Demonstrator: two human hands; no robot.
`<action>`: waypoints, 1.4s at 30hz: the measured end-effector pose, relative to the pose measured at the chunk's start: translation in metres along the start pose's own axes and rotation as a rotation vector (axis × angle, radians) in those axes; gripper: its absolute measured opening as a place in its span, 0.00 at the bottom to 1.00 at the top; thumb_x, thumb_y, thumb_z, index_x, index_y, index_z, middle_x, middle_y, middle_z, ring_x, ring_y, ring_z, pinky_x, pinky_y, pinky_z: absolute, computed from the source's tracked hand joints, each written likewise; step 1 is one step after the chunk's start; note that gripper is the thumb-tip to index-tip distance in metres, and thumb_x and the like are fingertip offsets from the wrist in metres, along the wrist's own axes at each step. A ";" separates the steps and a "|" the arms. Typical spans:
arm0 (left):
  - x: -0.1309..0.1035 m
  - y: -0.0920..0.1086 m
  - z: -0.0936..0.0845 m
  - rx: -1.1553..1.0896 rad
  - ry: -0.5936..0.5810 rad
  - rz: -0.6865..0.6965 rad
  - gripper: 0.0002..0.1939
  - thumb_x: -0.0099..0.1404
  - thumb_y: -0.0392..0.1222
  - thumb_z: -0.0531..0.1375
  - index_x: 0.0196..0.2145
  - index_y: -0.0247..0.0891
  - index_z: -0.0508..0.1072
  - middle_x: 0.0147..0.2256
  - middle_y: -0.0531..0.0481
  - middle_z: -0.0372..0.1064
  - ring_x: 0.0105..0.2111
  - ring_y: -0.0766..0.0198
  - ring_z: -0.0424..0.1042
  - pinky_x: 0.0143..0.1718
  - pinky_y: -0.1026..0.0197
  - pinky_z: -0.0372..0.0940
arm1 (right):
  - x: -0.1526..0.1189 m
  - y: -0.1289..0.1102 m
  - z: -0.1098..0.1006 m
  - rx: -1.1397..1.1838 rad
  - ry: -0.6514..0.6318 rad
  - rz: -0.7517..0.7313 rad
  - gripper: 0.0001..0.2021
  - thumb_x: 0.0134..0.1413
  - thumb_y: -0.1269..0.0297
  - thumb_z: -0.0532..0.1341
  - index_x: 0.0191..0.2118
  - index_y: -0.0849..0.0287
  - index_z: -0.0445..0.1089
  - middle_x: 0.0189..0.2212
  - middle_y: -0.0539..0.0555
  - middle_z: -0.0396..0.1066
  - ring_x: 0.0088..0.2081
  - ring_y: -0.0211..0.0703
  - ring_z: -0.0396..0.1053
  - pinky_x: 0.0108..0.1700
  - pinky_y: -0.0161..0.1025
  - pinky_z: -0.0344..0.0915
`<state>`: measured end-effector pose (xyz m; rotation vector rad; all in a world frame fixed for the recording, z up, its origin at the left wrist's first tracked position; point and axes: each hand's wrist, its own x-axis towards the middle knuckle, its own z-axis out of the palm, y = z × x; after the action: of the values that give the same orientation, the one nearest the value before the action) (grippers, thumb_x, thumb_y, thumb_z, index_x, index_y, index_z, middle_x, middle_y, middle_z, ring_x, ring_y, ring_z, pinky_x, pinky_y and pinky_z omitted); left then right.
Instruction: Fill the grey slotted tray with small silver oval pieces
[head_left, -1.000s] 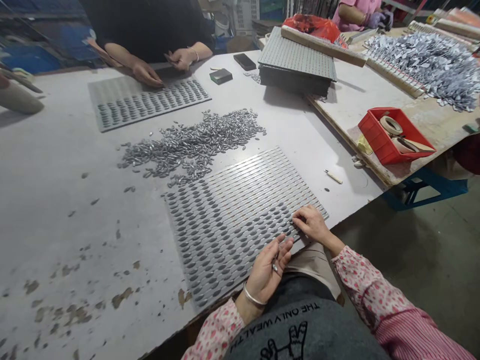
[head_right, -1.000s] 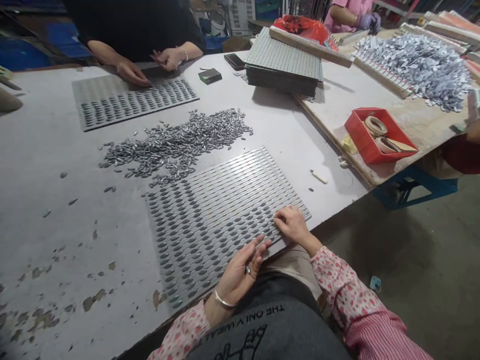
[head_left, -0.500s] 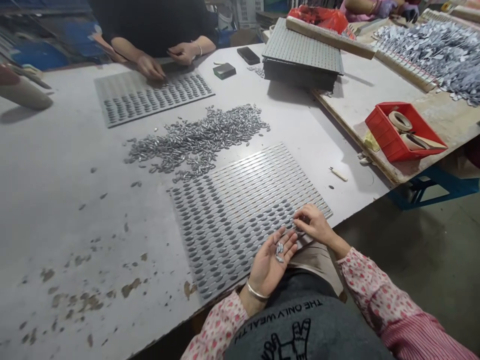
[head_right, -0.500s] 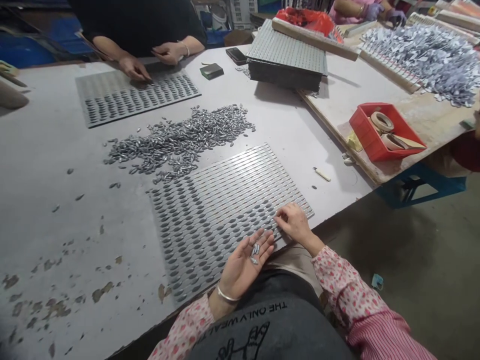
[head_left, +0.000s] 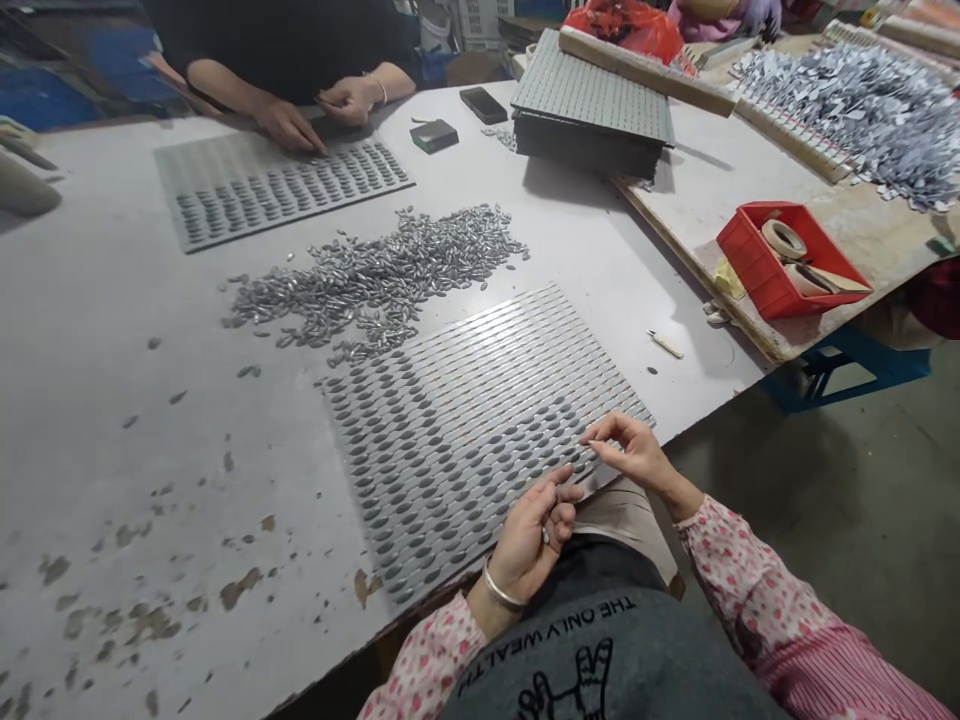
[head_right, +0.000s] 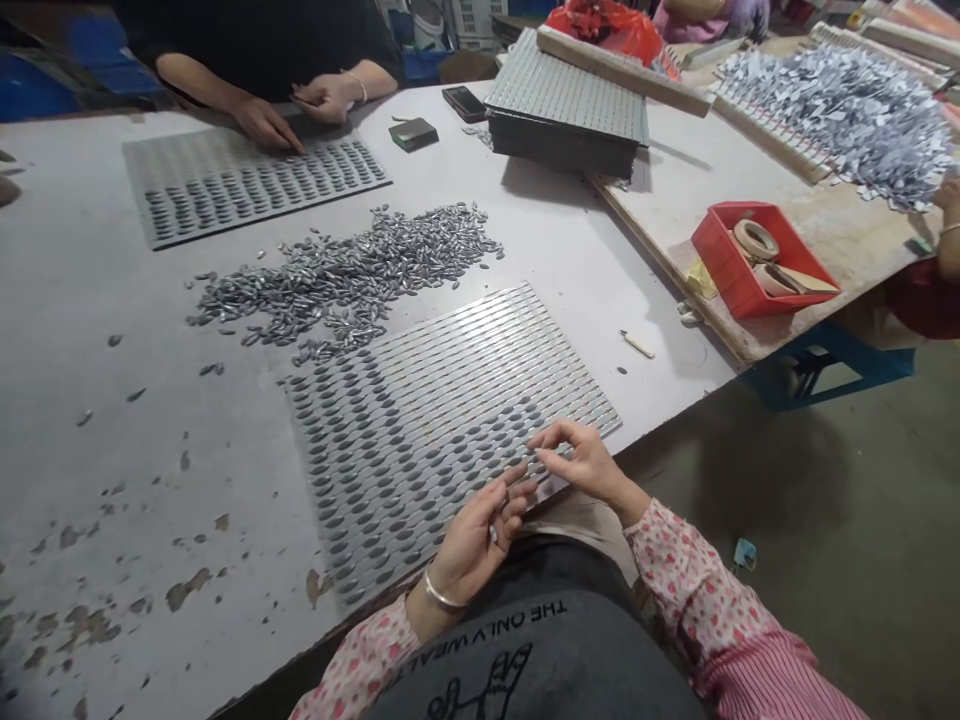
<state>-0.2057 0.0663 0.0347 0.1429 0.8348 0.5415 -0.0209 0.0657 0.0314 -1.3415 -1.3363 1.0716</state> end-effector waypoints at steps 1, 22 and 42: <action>0.000 -0.001 -0.001 0.016 0.003 -0.010 0.14 0.59 0.38 0.59 0.43 0.33 0.68 0.29 0.49 0.69 0.19 0.76 0.61 0.17 0.74 0.57 | 0.001 0.004 -0.006 0.014 0.042 0.032 0.08 0.53 0.61 0.59 0.28 0.58 0.62 0.32 0.53 0.72 0.36 0.42 0.70 0.39 0.40 0.66; -0.001 -0.007 -0.002 0.057 0.043 -0.021 0.09 0.55 0.36 0.63 0.34 0.33 0.70 0.29 0.51 0.66 0.24 0.74 0.64 0.22 0.73 0.61 | 0.017 0.038 -0.006 -0.720 -0.143 -0.084 0.03 0.53 0.70 0.59 0.29 0.59 0.67 0.28 0.51 0.68 0.34 0.41 0.62 0.40 0.38 0.57; 0.002 -0.012 -0.001 -0.068 0.050 0.014 0.10 0.58 0.34 0.60 0.39 0.32 0.72 0.39 0.43 0.71 0.37 0.65 0.71 0.37 0.65 0.67 | -0.006 0.013 -0.004 -0.345 -0.045 -0.007 0.10 0.55 0.58 0.57 0.30 0.59 0.69 0.27 0.52 0.69 0.31 0.40 0.64 0.35 0.37 0.61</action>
<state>-0.2004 0.0567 0.0283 0.0738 0.8632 0.5881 -0.0147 0.0596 0.0190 -1.5675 -1.6114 0.8977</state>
